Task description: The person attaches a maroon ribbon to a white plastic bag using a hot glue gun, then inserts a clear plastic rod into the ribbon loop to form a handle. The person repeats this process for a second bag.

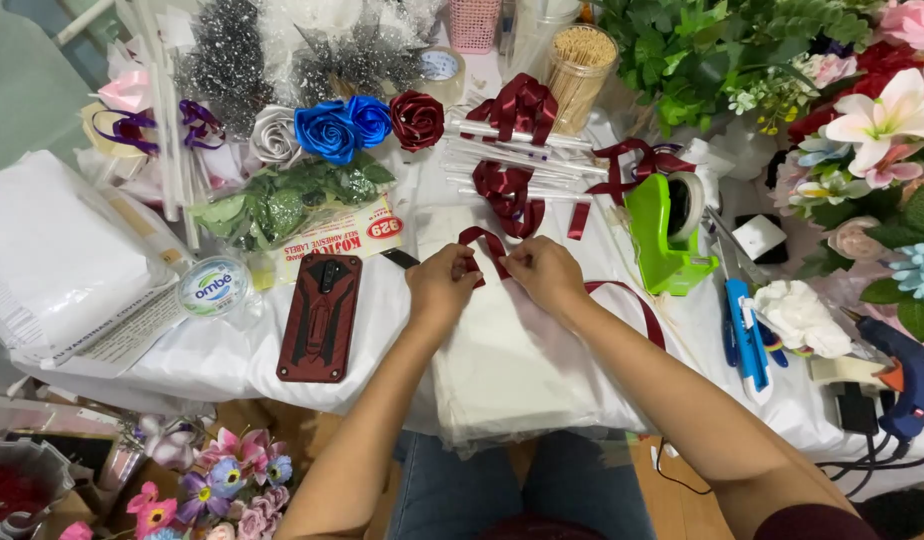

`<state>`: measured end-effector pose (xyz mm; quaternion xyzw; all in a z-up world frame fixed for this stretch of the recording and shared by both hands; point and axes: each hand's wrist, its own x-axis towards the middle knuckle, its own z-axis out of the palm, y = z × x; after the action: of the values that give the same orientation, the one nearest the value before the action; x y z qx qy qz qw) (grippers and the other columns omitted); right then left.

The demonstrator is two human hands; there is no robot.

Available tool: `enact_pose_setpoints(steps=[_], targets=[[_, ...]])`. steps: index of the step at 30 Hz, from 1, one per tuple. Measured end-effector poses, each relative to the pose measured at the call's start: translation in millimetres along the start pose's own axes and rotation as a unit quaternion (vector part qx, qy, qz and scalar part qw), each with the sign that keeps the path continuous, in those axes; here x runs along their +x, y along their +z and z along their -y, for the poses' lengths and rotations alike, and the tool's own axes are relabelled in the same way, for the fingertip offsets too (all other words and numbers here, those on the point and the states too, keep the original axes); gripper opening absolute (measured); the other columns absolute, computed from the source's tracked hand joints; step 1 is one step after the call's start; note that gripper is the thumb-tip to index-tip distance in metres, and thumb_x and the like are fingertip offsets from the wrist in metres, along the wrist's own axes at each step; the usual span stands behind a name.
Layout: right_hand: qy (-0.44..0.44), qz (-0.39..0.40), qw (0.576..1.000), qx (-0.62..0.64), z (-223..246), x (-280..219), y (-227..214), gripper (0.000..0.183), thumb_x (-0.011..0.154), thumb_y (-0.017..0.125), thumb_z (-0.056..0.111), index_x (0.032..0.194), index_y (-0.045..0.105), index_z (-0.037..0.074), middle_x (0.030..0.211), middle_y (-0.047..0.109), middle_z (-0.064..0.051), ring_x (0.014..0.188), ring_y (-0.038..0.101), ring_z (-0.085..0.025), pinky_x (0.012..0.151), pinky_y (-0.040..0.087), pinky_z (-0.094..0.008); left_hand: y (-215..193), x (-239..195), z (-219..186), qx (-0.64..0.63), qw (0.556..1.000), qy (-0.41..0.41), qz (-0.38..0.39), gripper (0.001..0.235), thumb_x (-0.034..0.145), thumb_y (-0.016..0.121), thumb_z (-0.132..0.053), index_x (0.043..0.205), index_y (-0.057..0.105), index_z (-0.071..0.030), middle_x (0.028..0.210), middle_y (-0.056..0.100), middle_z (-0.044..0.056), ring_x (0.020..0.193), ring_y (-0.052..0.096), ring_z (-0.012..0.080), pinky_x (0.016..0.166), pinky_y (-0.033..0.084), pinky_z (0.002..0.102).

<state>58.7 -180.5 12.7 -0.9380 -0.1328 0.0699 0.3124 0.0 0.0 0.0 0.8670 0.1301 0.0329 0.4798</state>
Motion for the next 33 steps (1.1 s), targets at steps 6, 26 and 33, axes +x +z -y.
enact_pose_setpoints(steps=[6,26,33], targets=[[-0.003,-0.004,0.999,-0.036,0,-2,6,0.022,0.092,0.071,0.032,0.101,0.076,0.012,0.095,0.071,-0.008,0.100,0.071,-0.031,0.087,0.056,-0.044,0,1,0,0.063,0.998,0.024,0.018,0.035,0.087,0.079,-0.014,0.121,0.071,-0.016,0.105,0.078,0.005,0.101,0.071,0.0216,0.098,0.033,0.036],[-0.096,-0.038,0.993,0.060,-27,-10,5,0.021,0.091,0.067,0.013,0.111,0.075,0.012,0.101,0.073,-0.012,0.091,0.071,-0.029,0.079,0.057,-0.039,6,-49,1,0.190,0.955,0.210,-0.088,0.033,0.096,0.071,-0.027,0.122,0.072,-0.006,0.118,0.065,0.014,0.104,0.066,0.0303,0.090,0.047,0.044],[-0.256,-0.043,0.944,-0.204,-20,-38,8,0.036,0.089,0.063,0.007,0.122,0.074,0.012,0.107,0.067,-0.013,0.099,0.066,-0.031,0.079,0.055,-0.038,28,-61,11,0.333,0.905,0.236,-0.119,0.064,0.092,0.068,-0.055,0.128,0.070,-0.002,0.112,0.065,0.012,0.100,0.057,0.0253,0.086,0.039,0.041]])
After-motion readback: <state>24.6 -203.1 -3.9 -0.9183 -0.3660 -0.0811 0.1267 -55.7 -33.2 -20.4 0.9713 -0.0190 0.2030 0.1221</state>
